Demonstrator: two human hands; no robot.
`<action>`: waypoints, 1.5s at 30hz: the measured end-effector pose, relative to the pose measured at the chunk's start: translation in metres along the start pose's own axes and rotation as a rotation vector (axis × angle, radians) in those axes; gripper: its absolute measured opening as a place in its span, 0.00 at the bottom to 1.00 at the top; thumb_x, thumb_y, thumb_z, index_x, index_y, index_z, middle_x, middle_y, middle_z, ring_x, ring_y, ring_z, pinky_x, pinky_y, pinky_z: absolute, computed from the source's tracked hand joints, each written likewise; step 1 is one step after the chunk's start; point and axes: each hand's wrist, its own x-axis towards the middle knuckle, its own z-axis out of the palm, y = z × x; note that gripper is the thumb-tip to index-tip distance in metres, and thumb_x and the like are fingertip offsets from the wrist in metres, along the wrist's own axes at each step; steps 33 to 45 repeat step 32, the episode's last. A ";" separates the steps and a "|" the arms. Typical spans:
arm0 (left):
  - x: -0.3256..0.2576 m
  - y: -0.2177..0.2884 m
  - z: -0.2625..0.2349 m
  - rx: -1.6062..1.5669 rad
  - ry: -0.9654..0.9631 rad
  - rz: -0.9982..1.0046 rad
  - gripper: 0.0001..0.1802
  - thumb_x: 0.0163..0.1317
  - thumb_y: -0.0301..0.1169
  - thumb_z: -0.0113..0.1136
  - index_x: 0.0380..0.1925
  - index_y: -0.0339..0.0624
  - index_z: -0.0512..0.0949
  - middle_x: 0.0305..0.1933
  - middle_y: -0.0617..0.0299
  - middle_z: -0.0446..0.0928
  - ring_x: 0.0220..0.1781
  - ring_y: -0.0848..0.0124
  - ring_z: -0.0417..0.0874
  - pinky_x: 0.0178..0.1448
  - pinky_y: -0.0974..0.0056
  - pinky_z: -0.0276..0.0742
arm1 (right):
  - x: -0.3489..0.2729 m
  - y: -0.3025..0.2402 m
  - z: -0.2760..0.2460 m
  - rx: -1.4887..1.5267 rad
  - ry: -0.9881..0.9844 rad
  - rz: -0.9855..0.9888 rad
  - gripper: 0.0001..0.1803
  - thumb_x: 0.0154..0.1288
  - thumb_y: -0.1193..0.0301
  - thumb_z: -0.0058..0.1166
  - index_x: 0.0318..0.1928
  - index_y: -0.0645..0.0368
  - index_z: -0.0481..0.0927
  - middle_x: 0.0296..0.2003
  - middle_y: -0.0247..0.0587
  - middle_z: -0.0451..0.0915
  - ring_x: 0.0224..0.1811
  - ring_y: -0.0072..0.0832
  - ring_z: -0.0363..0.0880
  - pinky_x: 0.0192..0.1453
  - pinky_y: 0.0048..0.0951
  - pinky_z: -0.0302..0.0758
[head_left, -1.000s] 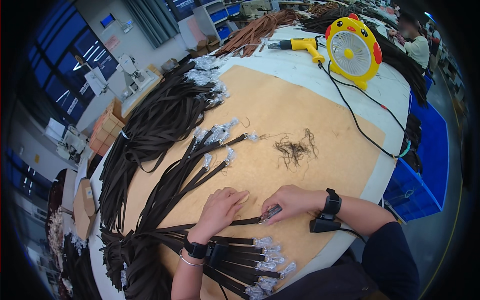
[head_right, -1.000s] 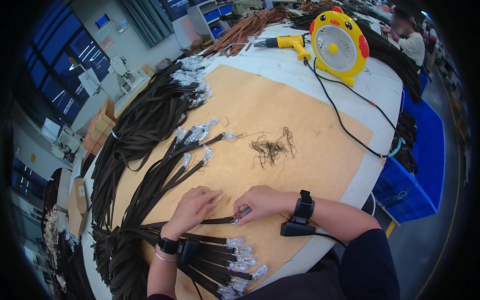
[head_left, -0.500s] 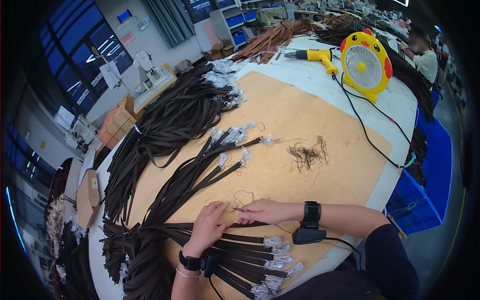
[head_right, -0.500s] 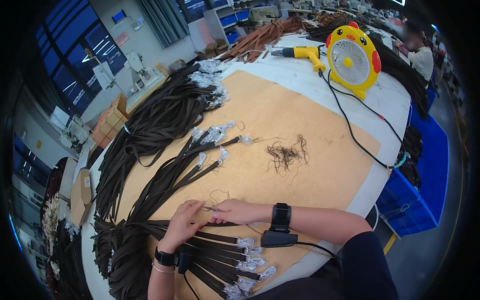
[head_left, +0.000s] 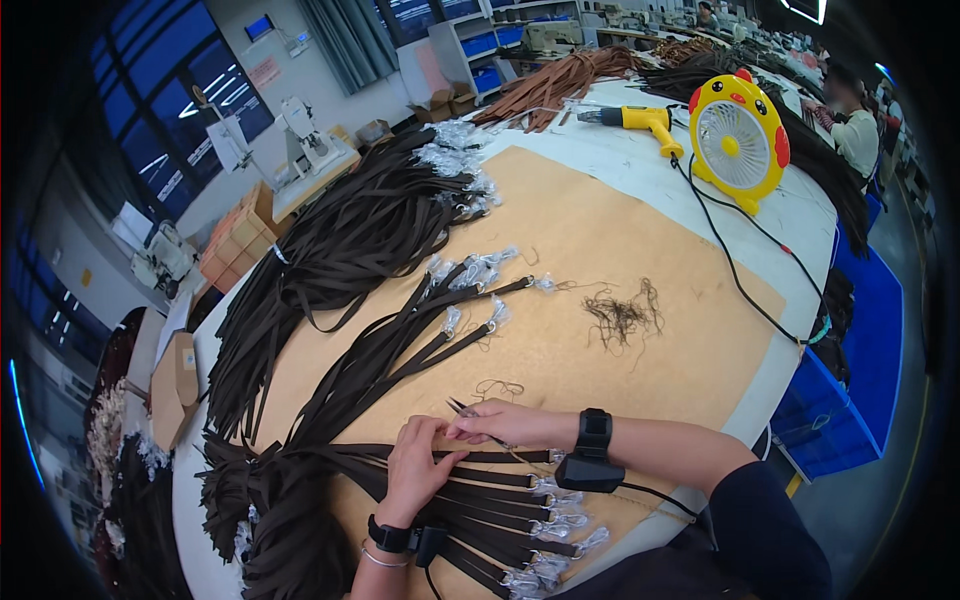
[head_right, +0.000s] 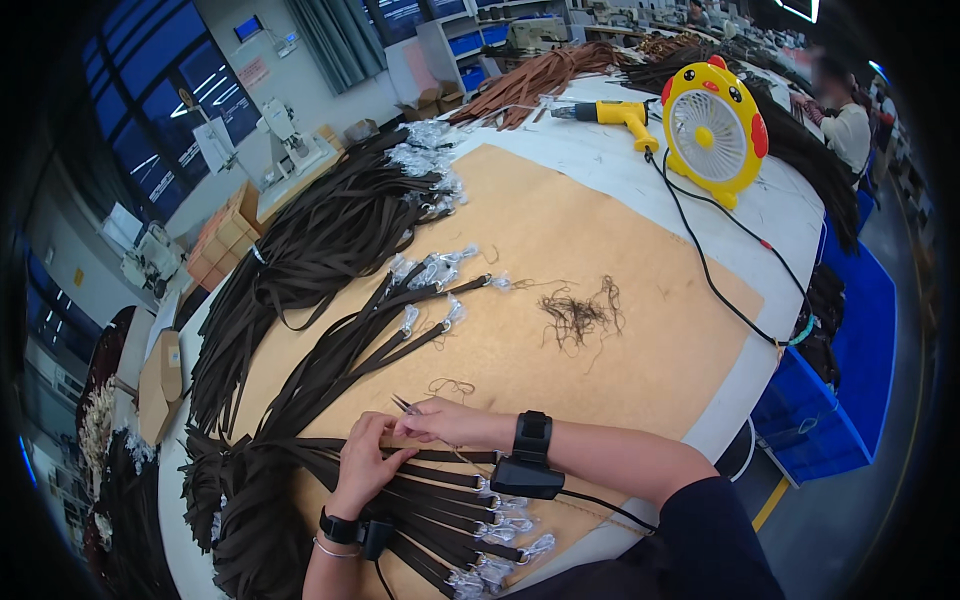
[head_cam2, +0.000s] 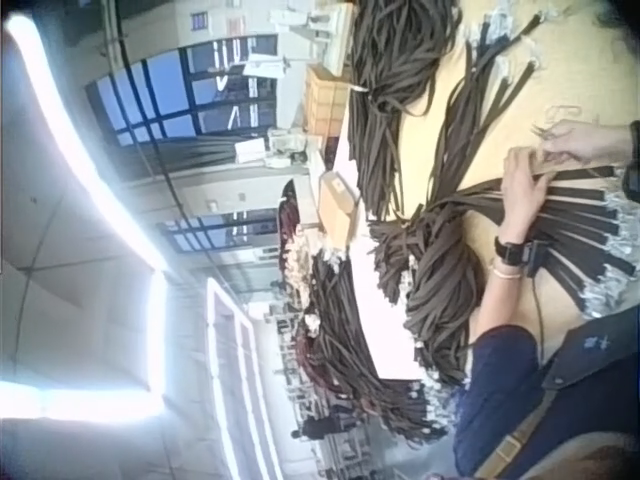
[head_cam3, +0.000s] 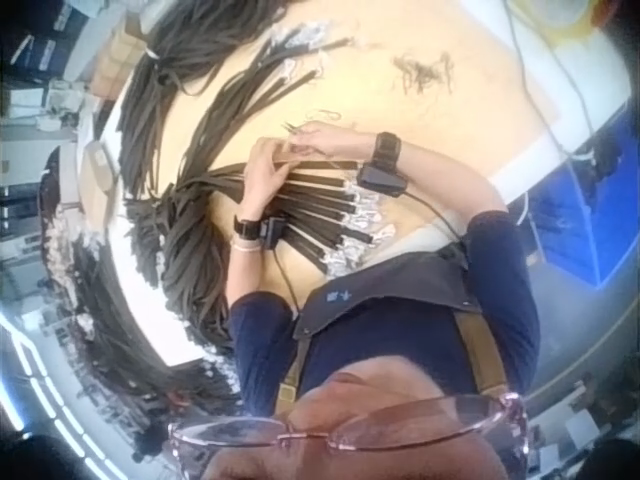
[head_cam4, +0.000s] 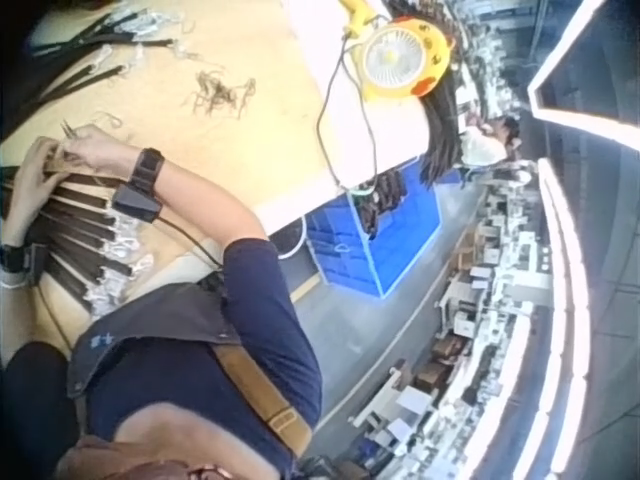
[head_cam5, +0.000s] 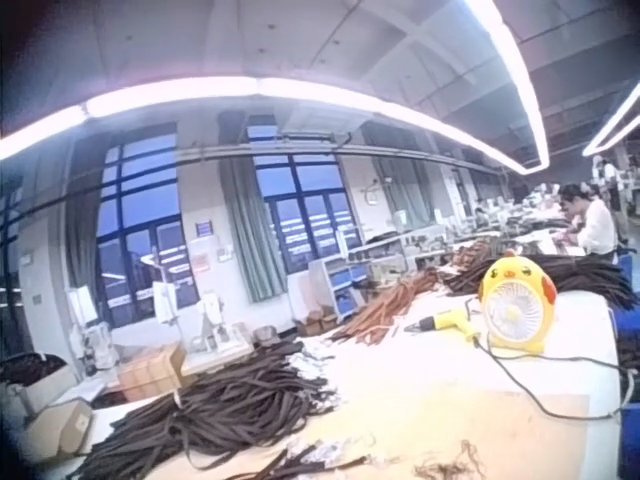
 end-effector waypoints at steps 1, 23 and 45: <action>0.000 0.000 0.001 0.001 -0.005 0.011 0.25 0.50 0.34 0.76 0.48 0.42 0.77 0.49 0.57 0.78 0.52 0.57 0.79 0.54 0.57 0.77 | 0.003 0.005 -0.003 0.014 -0.061 0.024 0.20 0.81 0.60 0.41 0.55 0.63 0.79 0.52 0.43 0.80 0.54 0.30 0.80 0.62 0.31 0.76; -0.106 0.017 0.006 0.024 -0.020 0.154 0.09 0.59 0.32 0.65 0.24 0.43 0.77 0.33 0.57 0.79 0.40 0.55 0.77 0.46 0.55 0.66 | -0.129 -0.032 -0.058 -0.868 0.166 -0.253 0.21 0.72 0.59 0.52 0.57 0.60 0.76 0.58 0.51 0.76 0.63 0.45 0.72 0.67 0.40 0.68; -0.096 0.006 0.026 -0.023 0.169 0.267 0.13 0.60 0.34 0.68 0.22 0.43 0.76 0.30 0.58 0.78 0.35 0.57 0.77 0.45 0.56 0.66 | -0.135 -0.032 -0.182 -1.846 0.789 -0.143 0.28 0.76 0.50 0.41 0.70 0.47 0.68 0.71 0.42 0.62 0.74 0.48 0.54 0.74 0.56 0.52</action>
